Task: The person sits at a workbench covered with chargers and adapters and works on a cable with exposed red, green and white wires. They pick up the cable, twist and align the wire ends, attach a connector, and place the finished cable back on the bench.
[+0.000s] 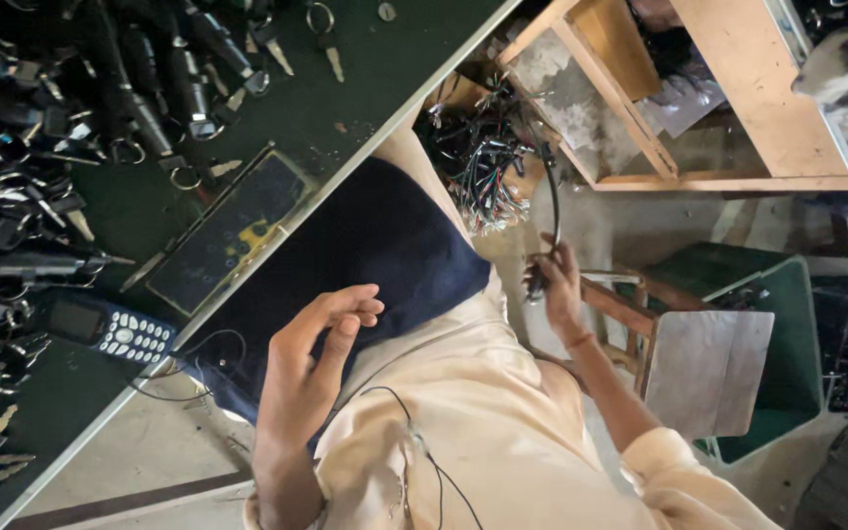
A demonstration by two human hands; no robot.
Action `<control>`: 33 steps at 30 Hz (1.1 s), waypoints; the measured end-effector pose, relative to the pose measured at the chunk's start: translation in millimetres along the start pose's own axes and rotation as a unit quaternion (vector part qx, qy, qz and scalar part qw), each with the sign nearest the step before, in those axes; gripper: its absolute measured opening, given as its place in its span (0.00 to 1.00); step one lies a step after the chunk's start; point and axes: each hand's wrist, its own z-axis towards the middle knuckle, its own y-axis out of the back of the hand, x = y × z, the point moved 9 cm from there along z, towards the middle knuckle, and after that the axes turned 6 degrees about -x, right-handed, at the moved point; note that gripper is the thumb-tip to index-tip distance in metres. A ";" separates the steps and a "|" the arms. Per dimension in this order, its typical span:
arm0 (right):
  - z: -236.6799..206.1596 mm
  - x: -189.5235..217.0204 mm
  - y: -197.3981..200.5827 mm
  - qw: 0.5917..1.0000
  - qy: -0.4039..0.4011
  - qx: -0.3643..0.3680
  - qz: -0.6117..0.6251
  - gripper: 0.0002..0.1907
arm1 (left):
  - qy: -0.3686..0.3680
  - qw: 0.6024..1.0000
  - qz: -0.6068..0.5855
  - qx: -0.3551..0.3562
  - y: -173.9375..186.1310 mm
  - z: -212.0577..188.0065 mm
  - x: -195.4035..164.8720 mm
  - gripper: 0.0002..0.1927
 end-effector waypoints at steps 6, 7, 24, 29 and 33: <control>38.0 -71.0 47.5 0.996 0.057 -0.060 -0.029 0.16 | 0.040 0.998 0.038 0.004 -21.7 -7.3 18.8 0.15; 50.3 -57.2 49.2 0.991 0.116 -0.033 -0.056 0.16 | 0.048 0.998 0.044 0.003 -22.8 -8.7 20.1 0.16; 208.1 2.1 -136.2 0.638 0.339 0.188 -0.666 0.16 | 0.018 0.998 0.050 0.018 -29.7 -21.9 36.1 0.16; 131.6 -110.0 -152.0 0.936 -0.027 0.335 -0.103 0.14 | 0.021 0.996 0.083 0.035 -26.2 -30.2 30.4 0.16; 112.1 -116.2 -129.6 0.937 -0.134 0.314 -0.073 0.18 | -0.003 0.997 0.074 0.021 -11.7 -36.1 20.2 0.15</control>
